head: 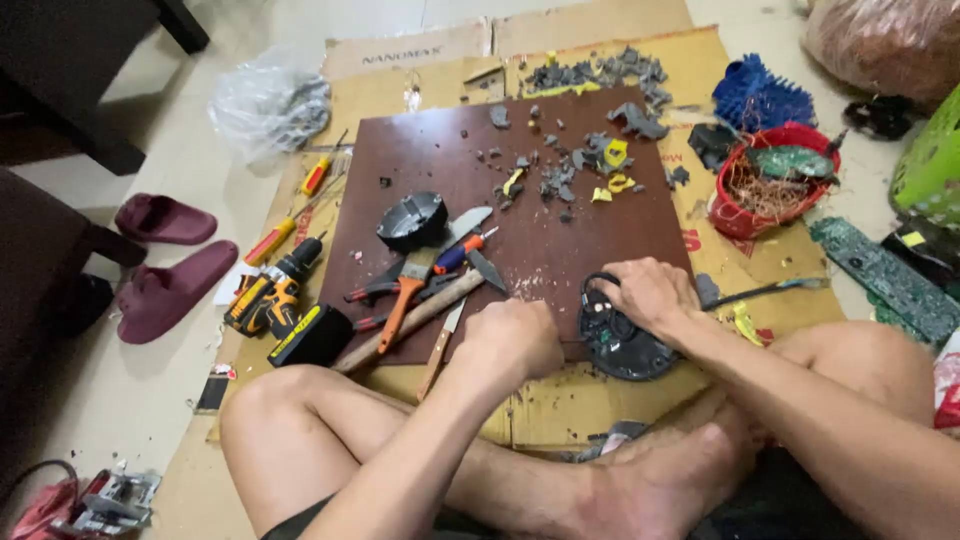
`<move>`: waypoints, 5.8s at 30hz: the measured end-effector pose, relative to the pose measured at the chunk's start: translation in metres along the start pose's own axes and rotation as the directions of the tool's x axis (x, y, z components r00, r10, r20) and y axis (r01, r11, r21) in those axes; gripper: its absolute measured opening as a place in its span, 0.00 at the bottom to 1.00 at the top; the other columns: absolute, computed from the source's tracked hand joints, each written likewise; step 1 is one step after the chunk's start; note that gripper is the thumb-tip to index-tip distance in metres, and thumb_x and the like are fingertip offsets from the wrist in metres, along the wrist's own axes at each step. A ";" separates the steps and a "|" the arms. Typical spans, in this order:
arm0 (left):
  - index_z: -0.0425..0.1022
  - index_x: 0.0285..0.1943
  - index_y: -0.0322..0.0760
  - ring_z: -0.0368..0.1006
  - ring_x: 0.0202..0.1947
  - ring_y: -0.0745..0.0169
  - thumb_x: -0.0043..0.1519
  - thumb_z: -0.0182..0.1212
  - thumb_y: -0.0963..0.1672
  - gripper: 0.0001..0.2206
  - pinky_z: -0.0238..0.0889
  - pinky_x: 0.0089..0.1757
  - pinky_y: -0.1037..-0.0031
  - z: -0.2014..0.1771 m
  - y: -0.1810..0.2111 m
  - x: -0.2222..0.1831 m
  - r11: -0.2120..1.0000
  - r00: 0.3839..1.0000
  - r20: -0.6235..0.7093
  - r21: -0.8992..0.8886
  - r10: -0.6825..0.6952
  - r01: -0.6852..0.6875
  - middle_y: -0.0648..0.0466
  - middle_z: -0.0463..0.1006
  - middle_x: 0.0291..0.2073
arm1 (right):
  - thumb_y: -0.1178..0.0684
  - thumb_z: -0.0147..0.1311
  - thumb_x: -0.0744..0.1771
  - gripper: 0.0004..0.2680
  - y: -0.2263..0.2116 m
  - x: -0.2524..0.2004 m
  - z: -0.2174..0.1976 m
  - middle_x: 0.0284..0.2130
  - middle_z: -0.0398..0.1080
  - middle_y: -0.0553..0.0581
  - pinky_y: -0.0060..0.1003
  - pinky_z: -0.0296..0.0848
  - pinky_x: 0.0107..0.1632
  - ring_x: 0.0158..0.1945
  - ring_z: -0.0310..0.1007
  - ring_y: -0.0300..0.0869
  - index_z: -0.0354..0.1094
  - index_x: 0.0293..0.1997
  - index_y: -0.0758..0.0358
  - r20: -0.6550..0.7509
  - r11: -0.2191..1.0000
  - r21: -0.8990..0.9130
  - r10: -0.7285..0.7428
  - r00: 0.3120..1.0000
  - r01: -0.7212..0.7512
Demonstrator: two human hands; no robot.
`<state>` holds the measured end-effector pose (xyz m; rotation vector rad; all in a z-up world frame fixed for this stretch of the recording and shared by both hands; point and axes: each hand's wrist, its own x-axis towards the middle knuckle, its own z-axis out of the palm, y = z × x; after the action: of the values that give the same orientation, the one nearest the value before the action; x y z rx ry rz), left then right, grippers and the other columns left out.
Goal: A person is sitting on the floor disassembling a black electronic component using a screwdriver and pliers.
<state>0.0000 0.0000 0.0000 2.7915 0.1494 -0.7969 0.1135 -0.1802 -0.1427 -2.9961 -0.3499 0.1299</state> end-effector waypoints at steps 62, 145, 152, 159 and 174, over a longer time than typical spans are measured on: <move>0.72 0.71 0.32 0.74 0.56 0.19 0.70 0.45 0.42 0.21 0.66 0.54 0.34 0.112 0.001 -0.031 0.727 0.959 -0.274 -0.645 0.065 -0.234 0.26 0.80 0.51 | 0.34 0.46 0.71 0.16 0.016 -0.006 -0.023 0.48 0.82 0.64 0.55 0.70 0.63 0.61 0.76 0.61 0.82 0.51 0.43 0.144 0.886 0.229 0.379 0.914 -0.404; 0.87 0.47 0.45 0.81 0.53 0.36 0.57 0.53 0.44 0.16 0.75 0.49 0.44 0.031 -0.025 0.005 0.988 0.999 0.014 -0.151 0.037 -0.035 0.41 0.86 0.45 | 0.31 0.46 0.70 0.15 0.012 -0.024 -0.002 0.45 0.81 0.56 0.53 0.77 0.58 0.55 0.81 0.54 0.75 0.50 0.43 0.030 0.982 0.132 0.131 0.991 -0.134; 0.87 0.42 0.35 0.84 0.41 0.35 0.58 0.55 0.40 0.13 0.77 0.40 0.45 0.036 -0.001 0.004 0.987 0.990 -0.111 -0.121 0.089 -0.103 0.39 0.85 0.33 | 0.32 0.48 0.69 0.13 0.023 -0.010 0.018 0.38 0.82 0.55 0.50 0.76 0.56 0.53 0.82 0.54 0.75 0.44 0.42 -0.042 0.996 0.037 0.078 0.996 -0.076; 0.86 0.41 0.31 0.84 0.40 0.32 0.60 0.52 0.38 0.13 0.77 0.38 0.44 0.068 -0.001 -0.005 0.969 0.981 -0.168 -0.208 0.098 -0.132 0.38 0.85 0.32 | 0.30 0.46 0.69 0.15 0.031 -0.008 0.019 0.37 0.82 0.58 0.52 0.74 0.57 0.52 0.82 0.56 0.74 0.41 0.43 0.001 0.982 0.066 0.175 0.985 -0.175; 0.79 0.66 0.55 0.74 0.63 0.53 0.67 0.52 0.49 0.19 0.63 0.62 0.65 0.134 -0.020 -0.004 0.671 0.996 -0.062 -0.742 -0.066 -0.002 0.57 0.81 0.60 | 0.35 0.40 0.72 0.17 0.011 -0.030 0.004 0.33 0.79 0.62 0.49 0.72 0.35 0.36 0.78 0.54 0.74 0.44 0.53 -0.071 0.983 0.141 0.126 0.989 -0.115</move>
<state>-0.0747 -0.0146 -0.1123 2.0283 0.4345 -0.4624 0.0863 -0.1975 -0.1462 -2.8752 -0.1444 0.0427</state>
